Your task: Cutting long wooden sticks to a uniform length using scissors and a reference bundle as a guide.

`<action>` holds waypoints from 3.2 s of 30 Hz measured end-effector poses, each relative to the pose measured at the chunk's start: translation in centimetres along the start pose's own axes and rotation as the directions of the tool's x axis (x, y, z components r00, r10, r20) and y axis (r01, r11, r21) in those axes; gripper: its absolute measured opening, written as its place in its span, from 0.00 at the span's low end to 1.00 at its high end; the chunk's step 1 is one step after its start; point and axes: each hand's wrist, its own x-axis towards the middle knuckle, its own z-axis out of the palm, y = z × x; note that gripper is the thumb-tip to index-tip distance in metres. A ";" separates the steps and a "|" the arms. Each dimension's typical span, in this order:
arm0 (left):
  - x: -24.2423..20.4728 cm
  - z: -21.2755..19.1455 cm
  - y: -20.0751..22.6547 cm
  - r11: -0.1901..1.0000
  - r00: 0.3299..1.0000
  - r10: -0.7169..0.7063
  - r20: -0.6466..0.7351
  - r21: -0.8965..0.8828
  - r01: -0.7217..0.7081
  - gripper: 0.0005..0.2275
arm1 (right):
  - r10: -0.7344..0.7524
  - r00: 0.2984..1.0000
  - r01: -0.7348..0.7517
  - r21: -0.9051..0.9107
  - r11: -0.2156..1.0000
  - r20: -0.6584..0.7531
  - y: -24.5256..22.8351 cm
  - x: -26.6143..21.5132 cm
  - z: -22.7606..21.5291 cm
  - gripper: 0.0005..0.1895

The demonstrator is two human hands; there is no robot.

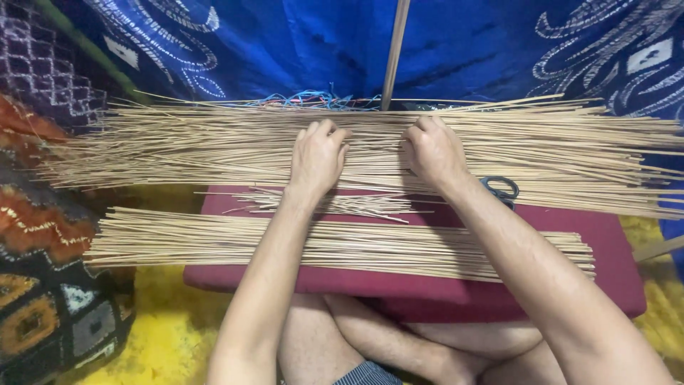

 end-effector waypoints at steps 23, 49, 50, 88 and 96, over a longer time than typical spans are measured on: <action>1.4 1.7 1.3 0.995 0.994 0.099 -0.047 -0.010 -0.100 0.04 | -0.032 0.998 0.032 -0.008 0.999 0.045 0.4 -0.4 2.1 0.04; -6.4 -6.2 13.6 0.981 0.987 0.141 -0.082 -0.123 -0.151 0.05 | 0.006 0.999 -0.002 -0.101 0.995 0.043 0.4 -13.2 -12.0 0.02; -6.2 -5.8 14.8 0.971 0.975 0.193 -0.113 -0.122 -0.207 0.07 | -0.024 0.999 0.026 -0.085 0.996 0.023 -0.4 -13.3 -11.9 0.02; -8.9 -4.8 21.0 0.952 0.958 0.260 -0.120 -0.135 -0.275 0.04 | 0.195 0.965 -0.195 -0.016 0.981 0.173 8.2 -25.9 -20.9 0.07; -9.2 -3.8 21.6 0.964 0.979 0.195 0.064 -0.197 -0.179 0.04 | 0.249 0.951 -0.259 0.032 0.965 0.185 10.2 -28.0 -19.7 0.07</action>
